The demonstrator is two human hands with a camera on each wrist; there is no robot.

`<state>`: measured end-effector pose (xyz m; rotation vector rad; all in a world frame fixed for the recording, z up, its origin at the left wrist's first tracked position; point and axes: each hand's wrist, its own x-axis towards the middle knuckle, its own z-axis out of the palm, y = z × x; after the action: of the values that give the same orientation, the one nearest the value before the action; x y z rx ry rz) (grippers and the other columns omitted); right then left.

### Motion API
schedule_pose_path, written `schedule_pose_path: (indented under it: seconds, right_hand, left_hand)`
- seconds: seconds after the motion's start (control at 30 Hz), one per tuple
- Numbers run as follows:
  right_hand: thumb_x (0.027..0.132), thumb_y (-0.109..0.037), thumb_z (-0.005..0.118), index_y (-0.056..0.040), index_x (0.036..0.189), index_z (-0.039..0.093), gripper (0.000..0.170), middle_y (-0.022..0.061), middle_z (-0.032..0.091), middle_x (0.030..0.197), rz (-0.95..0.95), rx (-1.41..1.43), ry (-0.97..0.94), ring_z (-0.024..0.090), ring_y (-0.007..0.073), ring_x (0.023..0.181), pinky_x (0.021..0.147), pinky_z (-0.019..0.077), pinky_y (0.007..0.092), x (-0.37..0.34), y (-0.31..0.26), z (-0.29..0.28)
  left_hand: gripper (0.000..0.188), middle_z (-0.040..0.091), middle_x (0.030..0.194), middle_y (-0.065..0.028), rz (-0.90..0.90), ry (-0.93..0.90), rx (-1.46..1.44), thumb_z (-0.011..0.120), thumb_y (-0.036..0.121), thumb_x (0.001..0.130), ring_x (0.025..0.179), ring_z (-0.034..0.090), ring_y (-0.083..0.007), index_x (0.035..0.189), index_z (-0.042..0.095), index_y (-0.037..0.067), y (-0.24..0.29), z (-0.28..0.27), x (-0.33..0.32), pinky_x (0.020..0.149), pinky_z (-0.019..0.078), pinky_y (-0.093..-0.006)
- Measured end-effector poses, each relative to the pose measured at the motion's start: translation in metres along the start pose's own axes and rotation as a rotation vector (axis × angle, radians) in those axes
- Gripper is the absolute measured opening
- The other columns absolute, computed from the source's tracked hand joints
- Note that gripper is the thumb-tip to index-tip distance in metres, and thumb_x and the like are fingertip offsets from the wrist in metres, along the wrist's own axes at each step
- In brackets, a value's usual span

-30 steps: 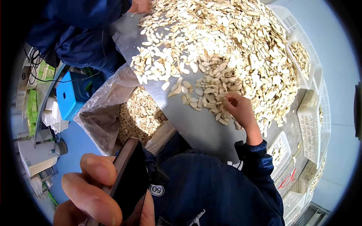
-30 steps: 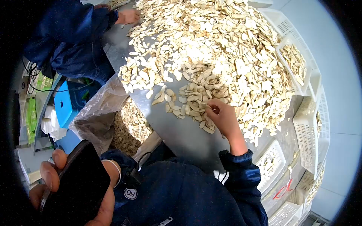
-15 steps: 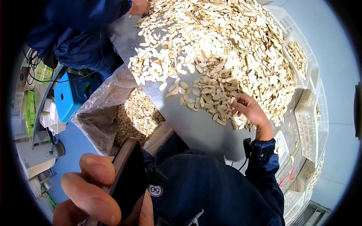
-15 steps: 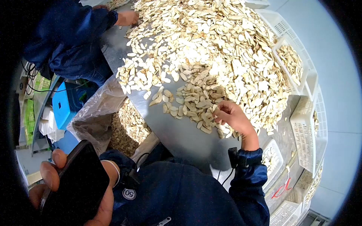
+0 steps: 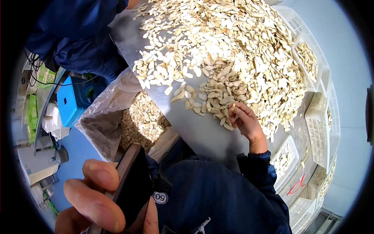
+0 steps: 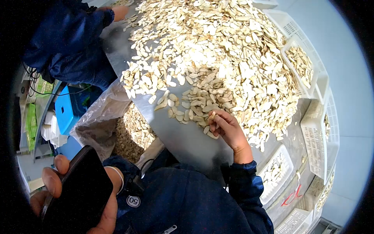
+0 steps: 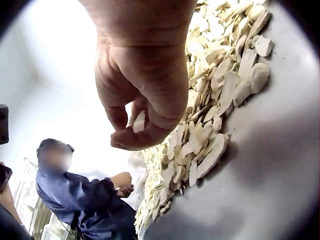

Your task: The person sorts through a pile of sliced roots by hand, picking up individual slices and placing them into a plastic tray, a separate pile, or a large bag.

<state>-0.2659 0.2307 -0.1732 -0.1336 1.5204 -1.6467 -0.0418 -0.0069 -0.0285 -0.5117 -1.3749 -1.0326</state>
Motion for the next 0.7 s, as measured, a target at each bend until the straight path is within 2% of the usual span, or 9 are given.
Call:
schedule_pose_path:
  seconds: [0.13,0.27,0.33,0.37,0.43,0.5,0.57,0.63,0.7]
  right_hand:
    - [0.106,-0.023,0.059,-0.0053,0.110,0.069,0.021,0.0012,0.064,0.081,0.028,-0.033,0.083,0.057,0.0104,0.070,0.058,0.0432,0.0250,0.002,0.006,-0.005]
    - [0.104,-0.023,0.064,-0.0042,0.118,0.069,0.024,0.0036,0.068,0.086,0.004,-0.044,0.184,0.062,0.0116,0.071,0.061,0.0474,0.0251,0.004,0.009,-0.011]
    - [0.103,-0.020,0.063,-0.0036,0.118,0.069,0.023,0.0042,0.069,0.090,0.027,-0.035,0.259,0.064,0.0119,0.074,0.062,0.0486,0.0247,0.004,0.009,-0.011]
    - [0.103,-0.019,0.063,-0.0033,0.118,0.069,0.023,0.0045,0.070,0.091,0.039,-0.030,0.296,0.065,0.0120,0.076,0.062,0.0492,0.0245,0.003,0.008,-0.012]
    - [0.102,-0.016,0.062,-0.0024,0.119,0.069,0.022,0.0048,0.071,0.093,0.023,-0.007,0.285,0.066,0.0124,0.079,0.064,0.0509,0.0248,0.002,0.007,-0.013]
    - [0.102,-0.014,0.061,-0.0018,0.119,0.069,0.022,0.0048,0.071,0.095,0.004,0.012,0.268,0.067,0.0127,0.081,0.066,0.0522,0.0251,0.001,0.008,-0.017]
    - [0.102,-0.012,0.060,-0.0013,0.120,0.068,0.022,0.0044,0.070,0.097,-0.019,0.025,0.245,0.067,0.0130,0.084,0.068,0.0530,0.0253,0.004,0.017,-0.025]
    - [0.102,-0.011,0.059,-0.0008,0.121,0.067,0.023,0.0050,0.069,0.102,-0.037,0.044,0.241,0.067,0.0136,0.088,0.073,0.0551,0.0260,0.005,0.020,-0.028]
    - [0.103,-0.012,0.057,0.0001,0.122,0.065,0.024,0.0060,0.068,0.106,-0.039,0.062,0.259,0.068,0.0152,0.093,0.078,0.0569,0.0276,0.004,0.019,-0.026]
  left_hand:
    - [0.060,0.015,0.157,0.0107,-0.078,0.170,0.165,0.060,0.027,0.096,0.130,0.039,-0.0421,0.144,0.028,0.044,0.003,0.017,0.008,0.100,0.0493,-0.0592]
    - [0.056,0.021,0.148,0.0099,-0.216,0.544,0.424,0.064,0.024,0.093,0.125,0.041,-0.0393,0.134,0.031,0.041,0.006,0.044,0.029,0.099,0.0510,-0.0570]
    - [0.055,0.021,0.147,0.0099,-0.236,0.547,0.446,0.065,0.025,0.094,0.125,0.041,-0.0393,0.134,0.031,0.042,0.007,0.043,0.030,0.099,0.0508,-0.0571]
    - [0.047,0.038,0.121,0.0082,-0.673,0.478,0.381,0.077,0.016,0.085,0.114,0.046,-0.0318,0.106,0.040,0.037,0.056,0.029,0.033,0.097,0.0549,-0.0517]
    - [0.045,0.055,0.095,0.0065,-1.111,0.403,0.316,0.088,0.008,0.078,0.103,0.050,-0.0242,0.079,0.050,0.031,0.079,0.025,0.040,0.096,0.0587,-0.0472]
    - [0.044,0.049,0.104,0.0072,-1.074,0.303,0.307,0.084,0.011,0.081,0.107,0.049,-0.0266,0.088,0.046,0.033,0.081,0.022,0.039,0.097,0.0570,-0.0488]
    - [0.045,0.044,0.113,0.0080,-0.909,0.235,0.292,0.080,0.014,0.083,0.112,0.047,-0.0289,0.098,0.043,0.034,0.074,0.021,0.031,0.098,0.0552,-0.0504]
    - [0.046,0.038,0.123,0.0088,-0.687,0.155,0.255,0.076,0.017,0.086,0.116,0.045,-0.0313,0.108,0.040,0.036,0.060,0.016,0.024,0.099,0.0535,-0.0520]
    - [0.049,0.033,0.132,0.0096,-0.381,0.046,0.176,0.071,0.021,0.089,0.120,0.043,-0.0337,0.118,0.036,0.038,0.029,0.006,0.013,0.100,0.0517,-0.0537]
